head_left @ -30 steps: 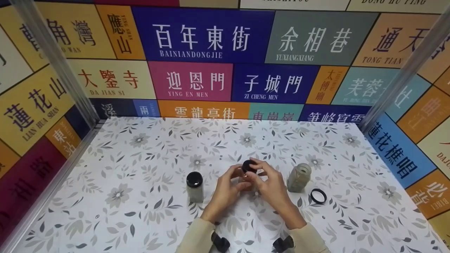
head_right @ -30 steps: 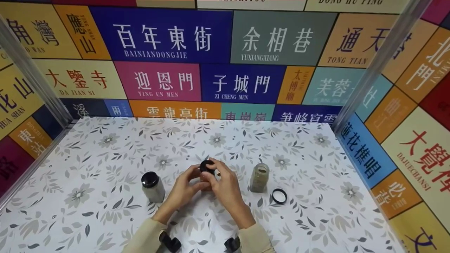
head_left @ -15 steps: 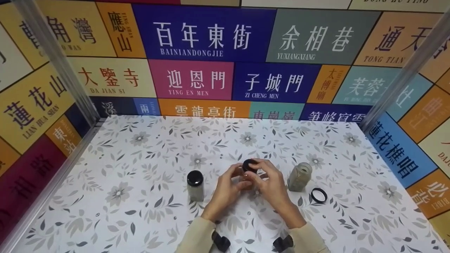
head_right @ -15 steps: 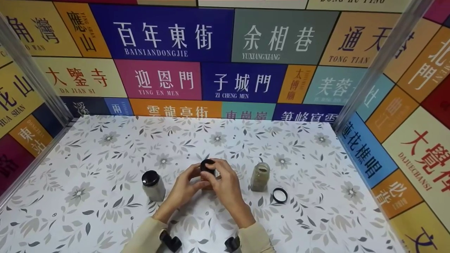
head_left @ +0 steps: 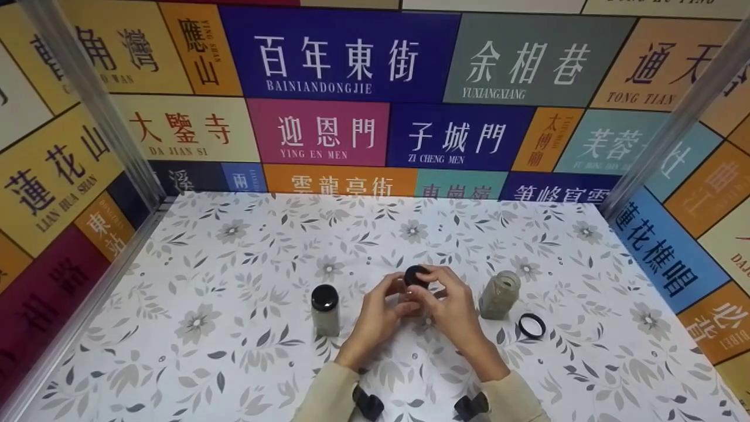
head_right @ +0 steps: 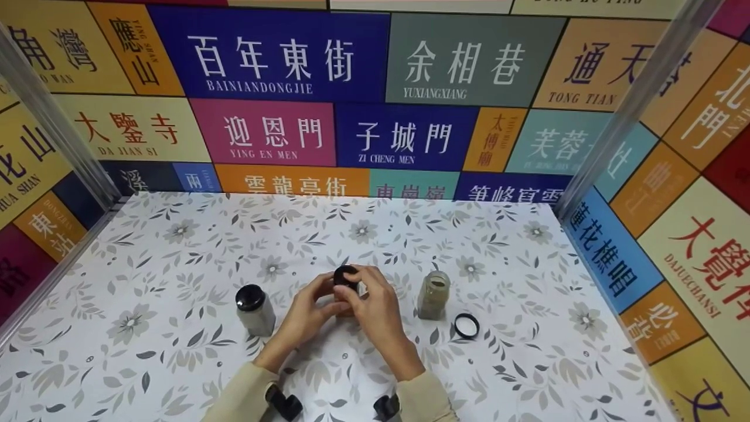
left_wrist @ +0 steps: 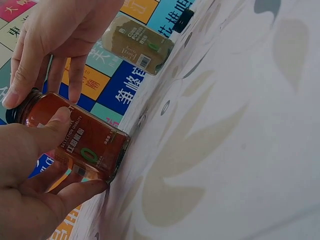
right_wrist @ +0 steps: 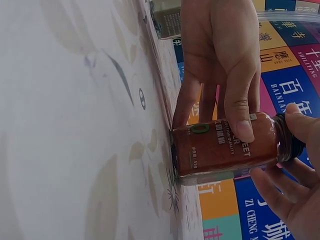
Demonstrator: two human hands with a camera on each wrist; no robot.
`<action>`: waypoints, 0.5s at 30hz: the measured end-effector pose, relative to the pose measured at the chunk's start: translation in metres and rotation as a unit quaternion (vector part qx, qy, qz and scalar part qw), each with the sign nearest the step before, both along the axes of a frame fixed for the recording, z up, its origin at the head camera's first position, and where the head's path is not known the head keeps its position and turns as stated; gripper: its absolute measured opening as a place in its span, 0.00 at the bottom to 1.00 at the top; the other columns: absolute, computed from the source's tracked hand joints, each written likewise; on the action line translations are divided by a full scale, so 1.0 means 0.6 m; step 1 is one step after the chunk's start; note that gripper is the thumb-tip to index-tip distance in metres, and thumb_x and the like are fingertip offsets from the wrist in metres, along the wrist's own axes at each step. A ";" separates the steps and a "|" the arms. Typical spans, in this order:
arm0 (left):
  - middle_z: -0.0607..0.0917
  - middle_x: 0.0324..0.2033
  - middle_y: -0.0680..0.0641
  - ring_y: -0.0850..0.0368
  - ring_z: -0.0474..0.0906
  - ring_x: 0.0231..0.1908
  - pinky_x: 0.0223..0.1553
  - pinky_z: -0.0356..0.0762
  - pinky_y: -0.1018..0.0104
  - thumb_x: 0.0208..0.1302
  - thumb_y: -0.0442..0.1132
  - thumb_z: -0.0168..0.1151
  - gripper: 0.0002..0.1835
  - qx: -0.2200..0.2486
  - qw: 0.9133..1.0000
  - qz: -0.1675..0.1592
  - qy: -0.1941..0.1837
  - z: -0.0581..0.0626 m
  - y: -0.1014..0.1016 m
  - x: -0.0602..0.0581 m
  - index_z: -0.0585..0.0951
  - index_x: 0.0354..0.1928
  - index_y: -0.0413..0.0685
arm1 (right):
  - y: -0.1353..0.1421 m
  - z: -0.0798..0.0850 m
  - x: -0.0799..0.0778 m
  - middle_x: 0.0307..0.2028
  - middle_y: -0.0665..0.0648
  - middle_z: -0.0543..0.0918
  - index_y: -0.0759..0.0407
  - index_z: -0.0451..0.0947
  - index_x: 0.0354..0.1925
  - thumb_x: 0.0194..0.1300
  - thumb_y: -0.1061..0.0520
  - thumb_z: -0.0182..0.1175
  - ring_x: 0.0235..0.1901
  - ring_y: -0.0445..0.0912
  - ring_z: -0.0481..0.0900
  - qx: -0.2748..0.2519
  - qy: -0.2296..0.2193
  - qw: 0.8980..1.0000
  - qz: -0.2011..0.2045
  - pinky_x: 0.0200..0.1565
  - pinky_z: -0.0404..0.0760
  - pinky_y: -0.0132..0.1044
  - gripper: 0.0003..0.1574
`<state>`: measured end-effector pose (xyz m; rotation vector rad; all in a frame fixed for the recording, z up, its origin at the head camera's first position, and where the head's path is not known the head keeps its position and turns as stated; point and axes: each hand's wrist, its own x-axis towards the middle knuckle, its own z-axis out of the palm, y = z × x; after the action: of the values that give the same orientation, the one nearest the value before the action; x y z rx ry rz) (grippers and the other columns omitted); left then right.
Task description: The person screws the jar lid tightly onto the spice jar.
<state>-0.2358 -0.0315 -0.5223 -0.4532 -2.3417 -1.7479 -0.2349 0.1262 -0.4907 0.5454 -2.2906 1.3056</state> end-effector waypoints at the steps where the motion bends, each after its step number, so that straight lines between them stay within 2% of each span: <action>1: 0.87 0.49 0.44 0.49 0.85 0.53 0.62 0.79 0.54 0.58 0.40 0.72 0.27 -0.002 1.000 0.000 0.005 0.000 0.000 0.000 0.77 0.59 0.47 | -0.001 0.000 0.000 0.52 0.59 0.85 0.58 0.83 0.43 0.58 0.57 0.72 0.49 0.52 0.85 0.000 0.001 1.000 -0.001 0.35 0.88 0.39 0.14; 8: 0.87 0.50 0.44 0.49 0.85 0.53 0.62 0.79 0.54 0.58 0.41 0.72 0.26 -0.002 1.000 0.000 0.009 -0.001 -0.001 -0.002 0.77 0.59 0.48 | -0.002 -0.003 -0.002 0.49 0.58 0.85 0.58 0.84 0.40 0.55 0.56 0.74 0.47 0.52 0.85 0.014 0.017 1.000 -0.019 0.35 0.87 0.35 0.15; 15: 0.87 0.49 0.44 0.48 0.84 0.53 0.62 0.79 0.52 0.58 0.39 0.72 0.26 0.003 1.000 -0.001 -0.008 0.000 -0.001 -0.002 0.77 0.59 0.49 | 0.002 0.002 0.000 0.53 0.59 0.85 0.59 0.84 0.42 0.56 0.57 0.73 0.50 0.52 0.86 0.011 0.022 1.000 0.006 0.37 0.89 0.39 0.14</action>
<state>-0.2368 -0.0320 -0.5223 -0.4441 -2.3469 -1.7647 -0.2351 0.1272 -0.4896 0.5919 -2.2710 1.2626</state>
